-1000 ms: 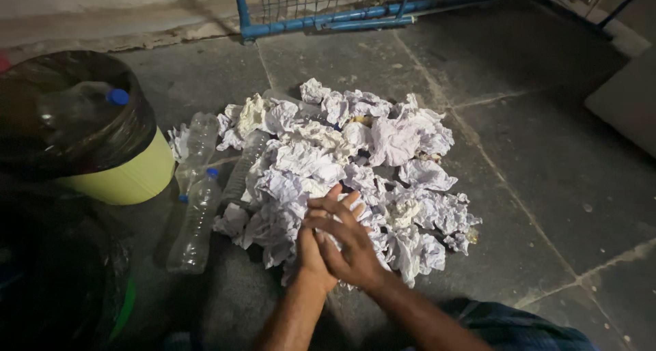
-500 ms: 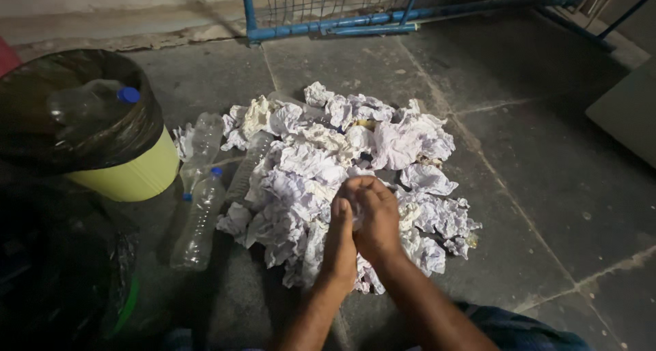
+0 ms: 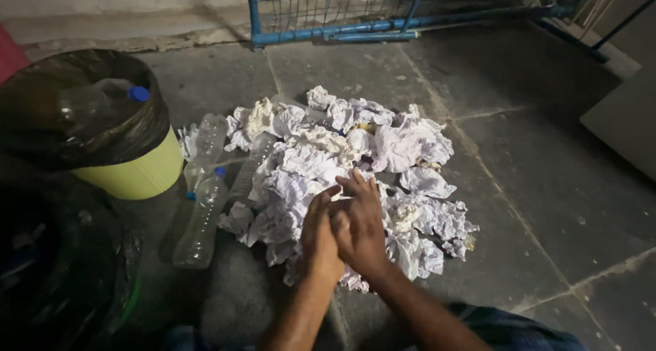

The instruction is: The person sorts through a pile of crumpled white paper and plastic bottles on the floor. They pick up a small blue box, open it, and place it into a nearby trash bin. They continue to pick up and crumple more paper, occasionally placing items into the bin.

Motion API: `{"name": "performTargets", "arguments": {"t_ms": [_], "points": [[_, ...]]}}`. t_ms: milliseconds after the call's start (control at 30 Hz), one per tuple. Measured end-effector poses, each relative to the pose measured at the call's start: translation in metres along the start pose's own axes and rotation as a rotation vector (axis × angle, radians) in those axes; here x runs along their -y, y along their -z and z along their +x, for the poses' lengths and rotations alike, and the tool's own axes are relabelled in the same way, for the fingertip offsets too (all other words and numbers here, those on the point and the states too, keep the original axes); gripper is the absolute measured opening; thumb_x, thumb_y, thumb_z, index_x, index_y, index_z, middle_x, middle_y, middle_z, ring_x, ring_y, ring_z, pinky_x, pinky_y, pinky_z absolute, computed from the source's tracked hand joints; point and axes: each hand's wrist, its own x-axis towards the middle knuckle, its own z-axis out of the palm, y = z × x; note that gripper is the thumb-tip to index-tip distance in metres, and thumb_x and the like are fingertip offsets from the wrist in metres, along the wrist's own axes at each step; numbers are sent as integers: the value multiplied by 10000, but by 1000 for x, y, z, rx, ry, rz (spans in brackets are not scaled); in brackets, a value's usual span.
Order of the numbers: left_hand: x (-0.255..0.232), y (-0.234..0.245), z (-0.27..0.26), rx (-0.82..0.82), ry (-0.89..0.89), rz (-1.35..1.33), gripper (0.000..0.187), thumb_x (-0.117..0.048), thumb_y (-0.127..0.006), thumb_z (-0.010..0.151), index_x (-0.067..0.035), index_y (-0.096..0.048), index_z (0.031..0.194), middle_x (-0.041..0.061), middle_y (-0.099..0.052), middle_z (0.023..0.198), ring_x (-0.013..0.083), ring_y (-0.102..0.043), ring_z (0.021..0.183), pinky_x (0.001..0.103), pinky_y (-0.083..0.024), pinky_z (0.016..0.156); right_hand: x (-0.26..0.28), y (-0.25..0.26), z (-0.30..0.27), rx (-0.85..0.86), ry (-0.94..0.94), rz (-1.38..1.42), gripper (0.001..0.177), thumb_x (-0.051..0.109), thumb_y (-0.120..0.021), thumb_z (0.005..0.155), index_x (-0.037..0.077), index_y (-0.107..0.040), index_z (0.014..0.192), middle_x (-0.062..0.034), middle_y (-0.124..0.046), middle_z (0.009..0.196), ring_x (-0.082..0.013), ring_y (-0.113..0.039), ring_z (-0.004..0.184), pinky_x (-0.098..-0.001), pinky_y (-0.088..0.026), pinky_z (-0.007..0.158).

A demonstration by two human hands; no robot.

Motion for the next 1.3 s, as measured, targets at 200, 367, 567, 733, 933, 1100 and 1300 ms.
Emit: {"name": "performTargets", "arguments": {"t_ms": [200, 367, 567, 733, 933, 1100, 1300], "points": [[13, -18, -26, 21, -48, 408, 783, -697, -233, 955, -225, -348, 1569, 3, -325, 1598, 195, -305, 1491, 378, -304, 1173, -2, -12, 17, -54, -685, 730, 380, 210, -468, 1016, 79, -587, 1352, -163, -586, 1469, -359, -573, 1222, -489, -535, 980], [-44, -11, -4, -59, -33, -38, 981, -814, -221, 874, -113, -455, 1520, 184, -555, 1515, 343, -511, 1436, 477, -414, 1172, 36, 7, 0, 289, -358, 432, 528, 230, -542, 987, 108, -526, 1500, -128, -696, 1310, -230, -705, 913, -321, -629, 708], [-52, -22, -22, 143, 199, -297, 1069, -852, -181, 864, -56, -430, 1533, 245, -585, 1447, 419, -532, 1370, 524, -438, 1116, 44, 24, 12, 85, 225, 126, 263, 112, -649, 917, 89, -611, 1177, -121, -677, 1106, -312, -698, 976, -447, -571, 800], [-42, -25, -29, 135, 297, -290, 1082, -875, -163, 831, -105, -314, 1577, 238, -471, 1536, 380, -440, 1431, 550, -354, 1137, 27, 26, 21, 193, 204, 138, 230, 56, -655, 897, 22, -618, 1121, -191, -651, 1057, -379, -695, 881, -485, -585, 750], [-10, -26, -20, 232, 67, 185, 1065, -846, -278, 851, -139, -156, 1638, 102, -241, 1705, 226, -248, 1550, 440, -199, 1233, -8, 2, 47, 23, -115, 69, 182, 214, -709, 942, 33, -718, 932, -130, -710, 854, -283, -700, 732, -415, -569, 647], [-30, 8, -14, 350, -146, 987, 931, -714, -359, 957, -2, -347, 1556, 261, -545, 1461, 351, -522, 1395, 493, -415, 1151, -15, -26, 71, 156, -432, 98, 438, 343, -703, 1001, 4, -645, 729, -131, -590, 600, -246, -518, 563, -406, -464, 574], [-145, 37, -81, 24, -456, 1716, 728, -646, -489, 998, 30, -609, 1242, 260, -639, 1336, 439, -500, 1386, 597, -268, 1219, 92, -66, 88, 175, -346, 388, 512, 314, -621, 1083, -13, -578, 691, -152, -503, 588, -245, -443, 591, -438, -421, 561]]}}
